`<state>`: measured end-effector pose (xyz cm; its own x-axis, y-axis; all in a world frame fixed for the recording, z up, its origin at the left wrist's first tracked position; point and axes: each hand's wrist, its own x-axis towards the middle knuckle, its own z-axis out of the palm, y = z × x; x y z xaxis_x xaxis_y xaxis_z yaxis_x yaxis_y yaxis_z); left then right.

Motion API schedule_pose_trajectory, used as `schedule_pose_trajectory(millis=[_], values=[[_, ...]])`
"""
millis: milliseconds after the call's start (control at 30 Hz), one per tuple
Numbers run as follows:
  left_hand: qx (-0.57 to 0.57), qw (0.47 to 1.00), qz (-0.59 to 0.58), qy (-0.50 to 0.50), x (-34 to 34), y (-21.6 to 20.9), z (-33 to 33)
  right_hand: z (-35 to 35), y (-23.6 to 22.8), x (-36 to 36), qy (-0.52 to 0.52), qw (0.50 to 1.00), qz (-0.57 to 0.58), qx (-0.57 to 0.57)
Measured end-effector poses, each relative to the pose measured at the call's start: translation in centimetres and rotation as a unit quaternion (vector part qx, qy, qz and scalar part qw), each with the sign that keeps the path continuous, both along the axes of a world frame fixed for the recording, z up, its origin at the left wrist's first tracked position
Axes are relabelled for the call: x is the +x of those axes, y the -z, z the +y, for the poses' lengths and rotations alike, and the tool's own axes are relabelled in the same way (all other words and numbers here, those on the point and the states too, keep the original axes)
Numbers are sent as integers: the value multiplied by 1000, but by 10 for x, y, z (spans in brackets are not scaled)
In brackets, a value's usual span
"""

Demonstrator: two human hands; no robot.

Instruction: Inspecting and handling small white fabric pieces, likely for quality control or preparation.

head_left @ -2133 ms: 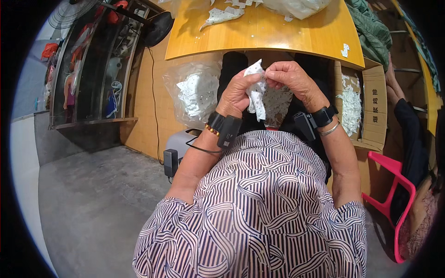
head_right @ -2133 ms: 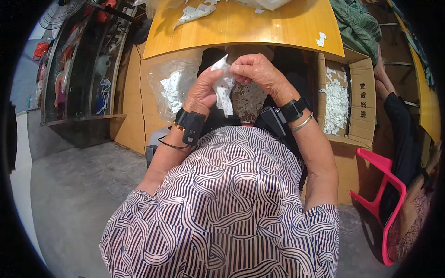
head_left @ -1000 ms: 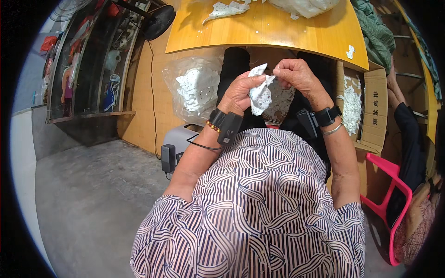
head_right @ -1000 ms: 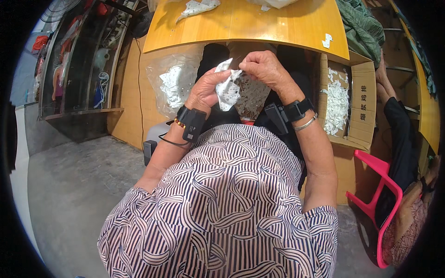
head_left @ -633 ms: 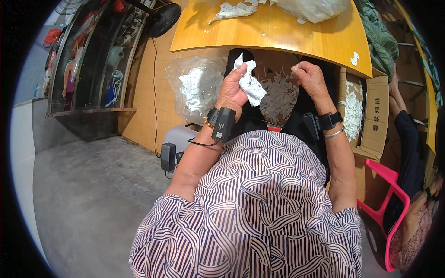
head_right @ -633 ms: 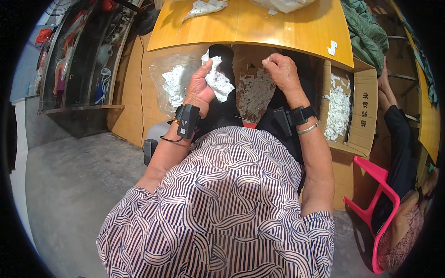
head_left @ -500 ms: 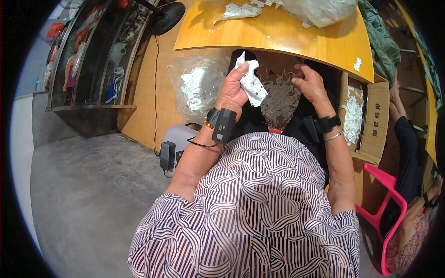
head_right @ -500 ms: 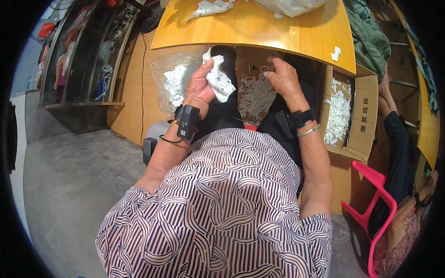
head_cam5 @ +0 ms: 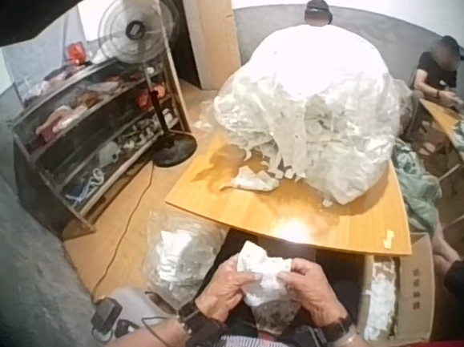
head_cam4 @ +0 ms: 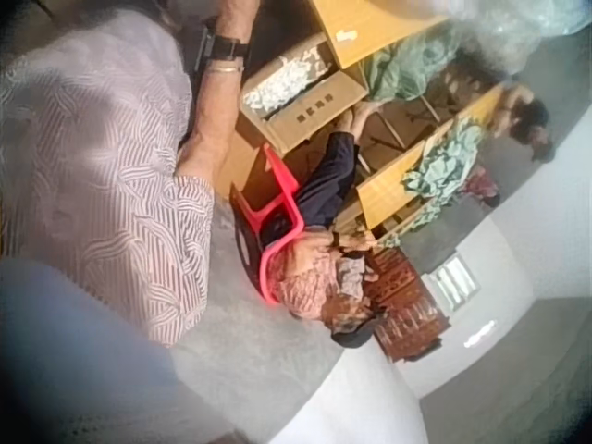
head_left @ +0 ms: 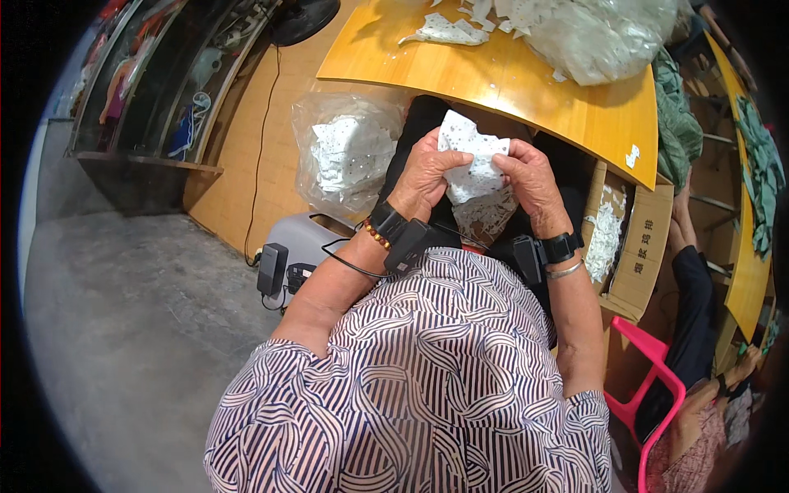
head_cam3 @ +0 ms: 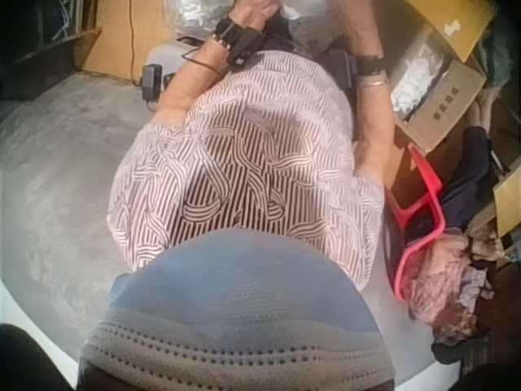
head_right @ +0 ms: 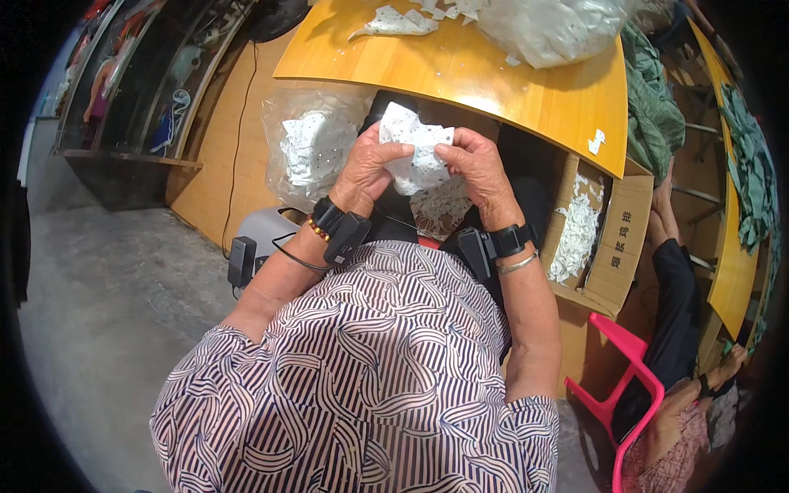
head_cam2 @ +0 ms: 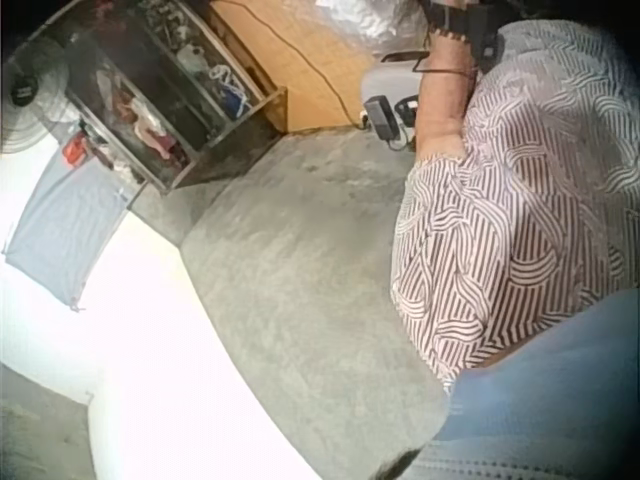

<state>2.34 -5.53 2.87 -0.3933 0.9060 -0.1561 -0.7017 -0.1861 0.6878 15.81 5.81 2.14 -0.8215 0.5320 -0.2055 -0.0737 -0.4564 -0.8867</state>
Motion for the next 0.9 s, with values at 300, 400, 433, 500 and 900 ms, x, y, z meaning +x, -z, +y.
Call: schedule_pose_trajectory(millis=[300,400,433,500,900], values=[[0,995,-102,-22,-16,16,-1,0,-11,-17,30,999,3,-35],[26,990,-136,-26,-28,24,-10,8,1,-16,-4,999,-37,-8],[31,987,-156,-30,-33,26,-13,7,0,-16,-8,997,-77,17],[35,986,-145,-80,-55,30,-24,-1,-7,-15,-11,995,-104,5],[-331,866,-184,-326,-191,193,-122,-6,-42,-29,-88,988,-95,82]])
